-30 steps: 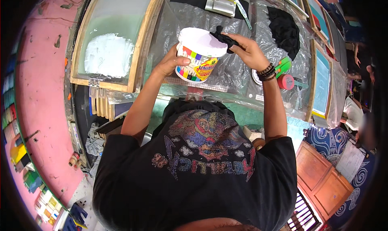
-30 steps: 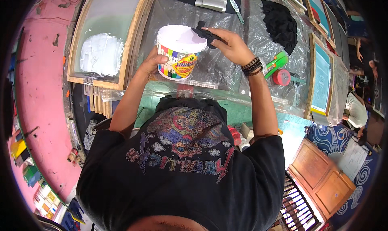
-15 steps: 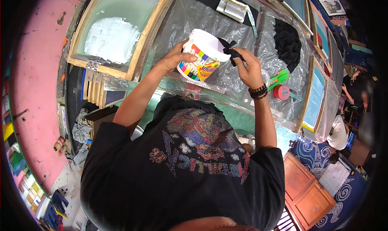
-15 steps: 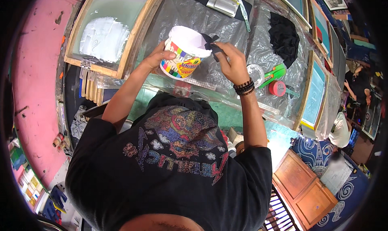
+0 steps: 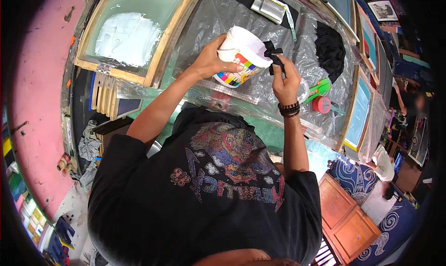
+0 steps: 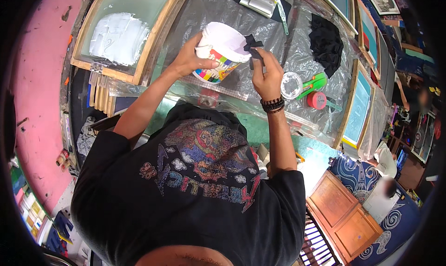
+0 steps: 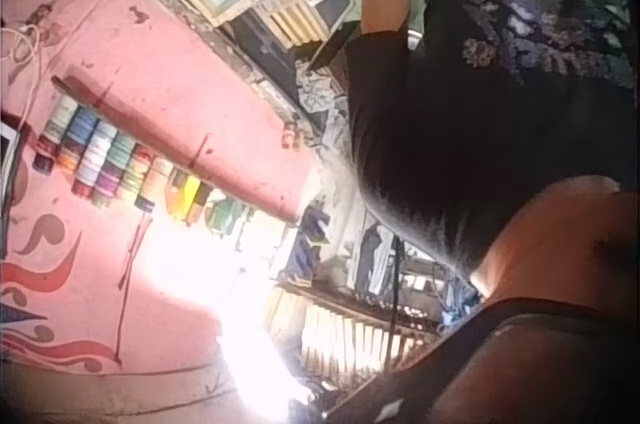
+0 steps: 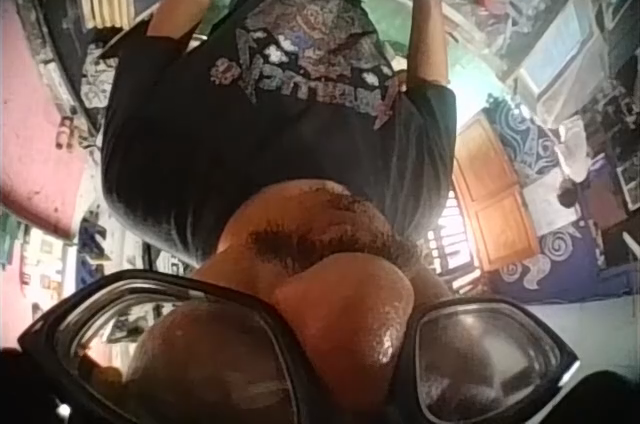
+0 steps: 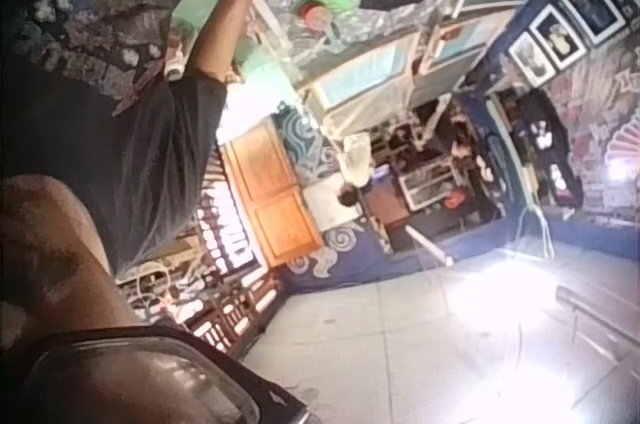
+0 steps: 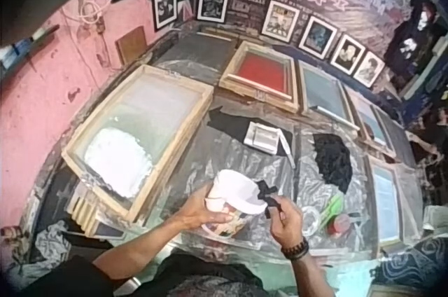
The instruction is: Screen printing graphics onto a surface and then cleaning the squeegee and ink container.
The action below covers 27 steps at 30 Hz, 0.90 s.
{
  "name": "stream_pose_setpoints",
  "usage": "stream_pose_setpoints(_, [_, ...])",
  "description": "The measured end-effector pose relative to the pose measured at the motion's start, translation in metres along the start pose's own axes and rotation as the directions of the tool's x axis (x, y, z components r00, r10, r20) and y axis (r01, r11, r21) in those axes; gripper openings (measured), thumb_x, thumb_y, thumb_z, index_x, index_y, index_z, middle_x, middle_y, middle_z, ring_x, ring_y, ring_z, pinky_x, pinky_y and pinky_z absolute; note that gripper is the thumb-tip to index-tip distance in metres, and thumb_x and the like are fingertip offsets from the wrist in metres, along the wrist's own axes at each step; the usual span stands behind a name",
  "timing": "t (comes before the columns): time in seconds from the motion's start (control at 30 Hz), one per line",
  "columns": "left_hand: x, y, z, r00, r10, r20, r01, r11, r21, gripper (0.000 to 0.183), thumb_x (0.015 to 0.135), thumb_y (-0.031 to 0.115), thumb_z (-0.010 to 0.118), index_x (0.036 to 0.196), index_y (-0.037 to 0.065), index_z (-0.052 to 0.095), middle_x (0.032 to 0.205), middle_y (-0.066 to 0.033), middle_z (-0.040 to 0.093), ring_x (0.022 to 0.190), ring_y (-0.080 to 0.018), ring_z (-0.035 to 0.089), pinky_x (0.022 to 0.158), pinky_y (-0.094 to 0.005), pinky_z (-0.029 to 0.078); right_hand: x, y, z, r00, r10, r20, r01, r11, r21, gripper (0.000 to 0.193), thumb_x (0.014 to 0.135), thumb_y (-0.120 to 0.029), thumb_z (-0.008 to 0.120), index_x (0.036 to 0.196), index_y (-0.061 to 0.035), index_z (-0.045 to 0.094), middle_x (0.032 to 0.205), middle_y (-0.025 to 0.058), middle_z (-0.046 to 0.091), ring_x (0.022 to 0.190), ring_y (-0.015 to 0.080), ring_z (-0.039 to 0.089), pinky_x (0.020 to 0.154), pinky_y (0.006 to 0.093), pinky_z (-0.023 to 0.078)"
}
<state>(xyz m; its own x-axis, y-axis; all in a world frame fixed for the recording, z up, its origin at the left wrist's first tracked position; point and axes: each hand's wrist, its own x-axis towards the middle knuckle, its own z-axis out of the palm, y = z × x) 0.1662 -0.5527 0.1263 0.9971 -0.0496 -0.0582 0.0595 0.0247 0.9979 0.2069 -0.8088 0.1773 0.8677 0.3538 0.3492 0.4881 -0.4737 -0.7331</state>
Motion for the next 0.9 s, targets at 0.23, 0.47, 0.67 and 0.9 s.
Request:
stream_pose_setpoints(0.23, [0.001, 0.009, 0.007, 0.999, 0.017, -0.048, -0.01, 0.987, 0.159, 0.101, 0.063, 0.029, 0.097, 0.143, -0.005, 0.047, 0.129, -0.0169, 0.065, 0.118, -0.0242, 0.063, 0.104, -0.0366, 0.049, -0.007, -0.001, 0.003, 0.999, -0.02, -0.04, 0.018, 0.998, -0.052, 0.024, 0.091, 0.003, 0.062, 0.114, 0.0008, 0.069, 0.1, 0.0182, 0.071, 0.09, 0.0325, 0.071, 0.079, 0.0363, 0.054])
stream_pose_setpoints(0.47, [-0.001, 0.017, 0.012, 0.985, 0.153, -0.082, -0.124, 0.952, 0.28, 0.106, 0.06, 0.038, 0.097, 0.143, -0.007, 0.047, 0.128, -0.0213, 0.065, 0.119, -0.0283, 0.065, 0.104, -0.0388, 0.05, -0.015, 0.001, 0.005, 0.996, 0.003, -0.093, -0.007, 0.999, -0.041, 0.024, 0.091, 0.003, 0.062, 0.114, 0.0009, 0.069, 0.099, 0.019, 0.071, 0.088, 0.032, 0.07, 0.079, 0.0365, 0.054])
stream_pose_setpoints(0.67, [0.002, 0.018, 0.012, 0.937, 0.326, -0.124, -0.231, 0.846, 0.48, 0.109, 0.057, 0.041, 0.097, 0.141, -0.007, 0.049, 0.129, -0.0237, 0.063, 0.117, -0.033, 0.066, 0.103, -0.0411, 0.051, -0.02, -0.006, 0.015, 0.986, 0.087, -0.139, -0.087, 0.996, 0.01, 0.022, 0.093, 0.002, 0.061, 0.114, 0.002, 0.069, 0.099, 0.0173, 0.072, 0.086, 0.0272, 0.07, 0.077, 0.0345, 0.053])
stream_pose_setpoints(0.9, [0.001, 0.029, 0.015, 0.909, 0.385, -0.16, -0.23, 0.783, 0.578, 0.106, 0.055, 0.042, 0.097, 0.14, -0.002, 0.051, 0.117, -0.0202, 0.063, 0.11, -0.0378, 0.065, 0.096, -0.0459, 0.053, -0.025, -0.002, 0.026, 0.976, 0.162, -0.144, -0.154, 0.986, 0.065, 0.022, 0.095, 0.001, 0.061, 0.115, 0.0037, 0.069, 0.1, 0.0168, 0.072, 0.086, 0.0243, 0.07, 0.076, 0.0338, 0.053])
